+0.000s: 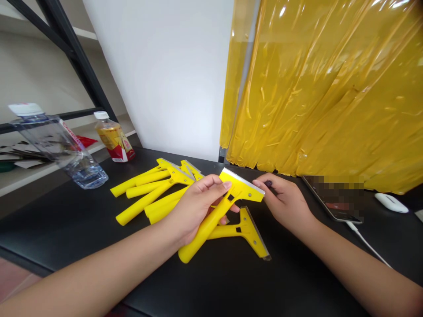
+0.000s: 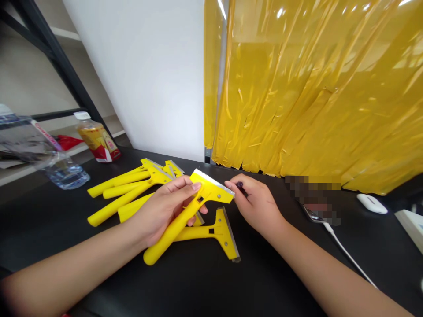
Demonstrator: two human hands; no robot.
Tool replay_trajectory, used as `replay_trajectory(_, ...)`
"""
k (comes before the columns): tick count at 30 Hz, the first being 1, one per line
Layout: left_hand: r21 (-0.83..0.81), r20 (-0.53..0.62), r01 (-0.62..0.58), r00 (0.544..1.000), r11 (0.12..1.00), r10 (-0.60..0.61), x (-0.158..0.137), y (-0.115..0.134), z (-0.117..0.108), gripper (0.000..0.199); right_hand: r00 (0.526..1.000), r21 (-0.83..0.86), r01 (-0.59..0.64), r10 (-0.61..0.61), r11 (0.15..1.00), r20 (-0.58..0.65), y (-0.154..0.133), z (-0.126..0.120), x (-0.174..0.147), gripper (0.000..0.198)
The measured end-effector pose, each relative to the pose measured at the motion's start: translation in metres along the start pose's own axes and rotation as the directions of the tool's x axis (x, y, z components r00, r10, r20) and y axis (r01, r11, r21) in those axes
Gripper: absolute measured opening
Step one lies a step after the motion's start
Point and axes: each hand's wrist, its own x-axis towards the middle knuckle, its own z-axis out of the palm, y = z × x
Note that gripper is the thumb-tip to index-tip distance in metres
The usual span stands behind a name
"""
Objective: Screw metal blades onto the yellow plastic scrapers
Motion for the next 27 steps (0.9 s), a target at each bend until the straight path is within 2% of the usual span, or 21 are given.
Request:
replay_trajectory(8, -0.041, 0.006, -0.004, 1.000, 0.999, 0.005, -0.001, 0.000, -0.001, 0.021, 1.000, -0.009, 0.023, -0.023, 1.000, -0.011, -0.003, -0.007, 0.002, 0.026)
replay_trajectory(16, -0.077, -0.054, -0.055, 0.997, 0.995, 0.051, 0.002, -0.001, -0.003, 0.022, 0.999, -0.013, 0.038, -0.038, 0.999, 0.013, -0.001, -0.009, 0.001, 0.022)
replay_trajectory(27, -0.091, -0.060, -0.057, 0.997, 0.994, 0.052, 0.002, 0.001, -0.002, 0.024, 0.998, -0.028, 0.066, -0.066, 0.997, 0.020, -0.004, -0.012, 0.002, 0.021)
